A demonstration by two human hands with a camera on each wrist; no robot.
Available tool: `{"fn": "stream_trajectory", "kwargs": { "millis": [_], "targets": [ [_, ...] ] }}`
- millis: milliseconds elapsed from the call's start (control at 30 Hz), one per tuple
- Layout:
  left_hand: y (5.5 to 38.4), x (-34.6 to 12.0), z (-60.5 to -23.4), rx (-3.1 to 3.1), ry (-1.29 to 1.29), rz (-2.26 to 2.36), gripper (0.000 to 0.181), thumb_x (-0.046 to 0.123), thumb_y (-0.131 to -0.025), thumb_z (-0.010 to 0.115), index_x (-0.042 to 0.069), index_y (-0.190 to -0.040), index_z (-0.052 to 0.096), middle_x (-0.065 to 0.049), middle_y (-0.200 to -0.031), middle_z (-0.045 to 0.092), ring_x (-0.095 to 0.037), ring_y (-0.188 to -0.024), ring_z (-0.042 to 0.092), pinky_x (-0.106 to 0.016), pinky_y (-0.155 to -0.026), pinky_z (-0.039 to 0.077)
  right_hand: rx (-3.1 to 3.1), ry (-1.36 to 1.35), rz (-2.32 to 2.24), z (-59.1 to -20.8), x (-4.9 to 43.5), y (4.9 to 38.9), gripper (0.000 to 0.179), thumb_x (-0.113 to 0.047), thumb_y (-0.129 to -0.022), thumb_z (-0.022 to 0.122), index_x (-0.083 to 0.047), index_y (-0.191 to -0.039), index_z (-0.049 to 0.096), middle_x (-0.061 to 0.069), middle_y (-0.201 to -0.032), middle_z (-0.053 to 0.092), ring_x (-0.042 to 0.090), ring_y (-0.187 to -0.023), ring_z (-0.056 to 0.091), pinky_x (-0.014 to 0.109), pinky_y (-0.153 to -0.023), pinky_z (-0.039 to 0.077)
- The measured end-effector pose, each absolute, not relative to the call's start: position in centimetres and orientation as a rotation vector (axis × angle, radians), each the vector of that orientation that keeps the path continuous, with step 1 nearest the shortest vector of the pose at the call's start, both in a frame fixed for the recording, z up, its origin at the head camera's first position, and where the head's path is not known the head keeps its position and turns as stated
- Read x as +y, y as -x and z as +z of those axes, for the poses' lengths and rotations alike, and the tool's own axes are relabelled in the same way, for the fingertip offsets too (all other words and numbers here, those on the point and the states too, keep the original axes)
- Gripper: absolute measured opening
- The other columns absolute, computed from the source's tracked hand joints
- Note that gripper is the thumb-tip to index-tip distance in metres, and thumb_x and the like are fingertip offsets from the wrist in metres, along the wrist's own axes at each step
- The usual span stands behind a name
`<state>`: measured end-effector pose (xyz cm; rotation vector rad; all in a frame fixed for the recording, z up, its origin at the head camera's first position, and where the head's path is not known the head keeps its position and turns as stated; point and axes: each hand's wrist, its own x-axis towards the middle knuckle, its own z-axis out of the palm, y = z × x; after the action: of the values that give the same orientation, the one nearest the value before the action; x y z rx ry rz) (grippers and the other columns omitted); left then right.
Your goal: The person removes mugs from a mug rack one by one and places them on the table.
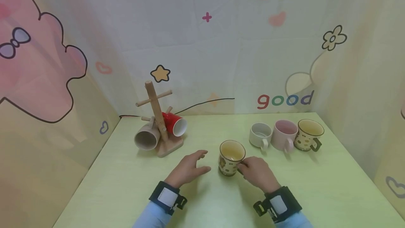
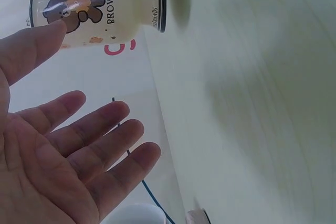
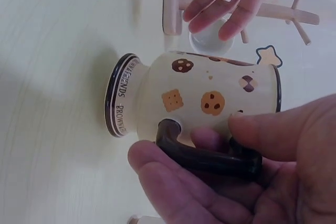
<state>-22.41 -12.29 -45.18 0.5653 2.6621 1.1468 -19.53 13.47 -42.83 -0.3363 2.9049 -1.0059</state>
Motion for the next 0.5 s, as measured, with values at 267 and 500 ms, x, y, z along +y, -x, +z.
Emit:
{"fn": "stream_trajectory", "kwargs": {
  "millis": [267, 500],
  "targets": [
    [22.2, -12.4, -45.0, 2.654, -0.557, 1.143, 0.060, 0.030, -0.094, 0.068, 0.004, -0.144, 0.048, -0.021, -0.139, 0.054, -0.039, -0.128, 0.051, -0.055, -0.102, 0.043, 2.915, 0.256, -1.025, -43.1, 13.8, 20.1, 0.029, -0.016, -0.097, 0.058, -0.009, -0.070, 0.057, -0.001, -0.063, 0.054, 0.014, -0.055, 0.049, 0.029, -0.051, 0.039],
    [22.1, -12.4, -45.0, 2.649, -0.541, 1.143, 0.059, 0.029, -0.094, 0.068, 0.005, -0.144, 0.048, -0.020, -0.140, 0.054, -0.039, -0.129, 0.050, -0.055, -0.102, 0.043, 2.927, 0.175, -1.027, -43.2, 13.9, 20.8, 0.028, -0.016, -0.098, 0.057, -0.007, -0.072, 0.059, 0.001, -0.062, 0.053, 0.015, -0.054, 0.047, 0.028, -0.050, 0.035]
  ]
}}
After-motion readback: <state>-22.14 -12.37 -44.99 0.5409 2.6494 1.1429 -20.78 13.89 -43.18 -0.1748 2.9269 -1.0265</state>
